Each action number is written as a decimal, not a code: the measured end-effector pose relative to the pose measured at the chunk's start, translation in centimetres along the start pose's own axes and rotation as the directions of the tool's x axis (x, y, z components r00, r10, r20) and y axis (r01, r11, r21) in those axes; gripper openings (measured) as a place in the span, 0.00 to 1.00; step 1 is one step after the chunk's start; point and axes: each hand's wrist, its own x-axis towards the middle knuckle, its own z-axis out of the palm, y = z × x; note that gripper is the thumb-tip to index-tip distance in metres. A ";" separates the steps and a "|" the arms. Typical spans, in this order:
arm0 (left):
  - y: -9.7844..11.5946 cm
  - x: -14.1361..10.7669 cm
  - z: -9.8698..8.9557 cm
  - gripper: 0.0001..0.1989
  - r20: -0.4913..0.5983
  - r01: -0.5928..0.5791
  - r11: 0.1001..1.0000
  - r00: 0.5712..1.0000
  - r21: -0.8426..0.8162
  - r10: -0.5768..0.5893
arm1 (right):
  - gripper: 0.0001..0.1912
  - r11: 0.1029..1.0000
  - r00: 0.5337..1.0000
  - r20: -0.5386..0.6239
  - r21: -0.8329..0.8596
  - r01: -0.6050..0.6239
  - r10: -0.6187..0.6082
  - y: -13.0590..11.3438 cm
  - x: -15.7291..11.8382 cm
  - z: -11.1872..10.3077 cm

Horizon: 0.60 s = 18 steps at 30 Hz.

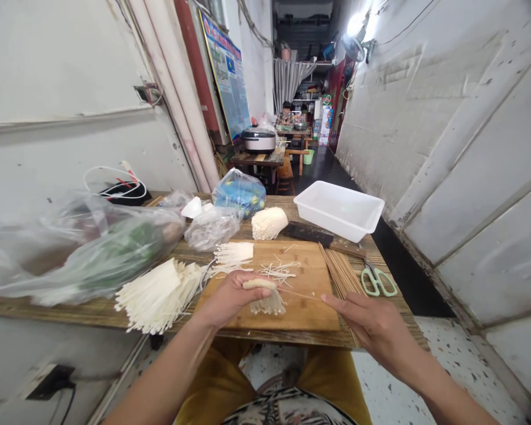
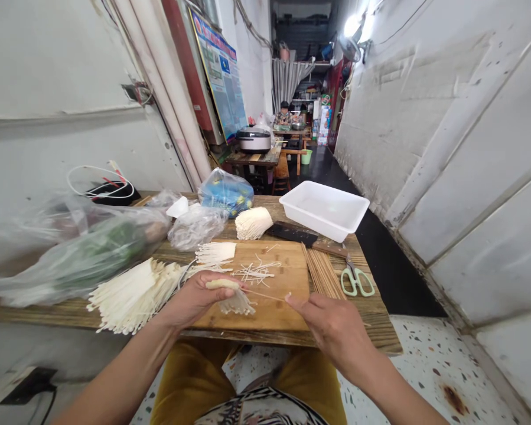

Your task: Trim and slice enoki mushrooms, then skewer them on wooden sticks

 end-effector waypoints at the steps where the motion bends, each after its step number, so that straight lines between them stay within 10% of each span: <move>1: 0.1 0.0 0.3 0.13 0.000 0.001 1.000 1.000 0.009 -0.001 | 0.18 1.000 1.000 -0.004 0.011 -0.003 0.003 -0.1 0.1 0.1; 18: 2.3 -2.7 2.7 0.11 -0.082 -0.098 0.970 0.989 0.224 0.119 | 0.19 1.000 1.000 0.005 -0.004 0.026 -0.026 -1.2 -0.2 -0.6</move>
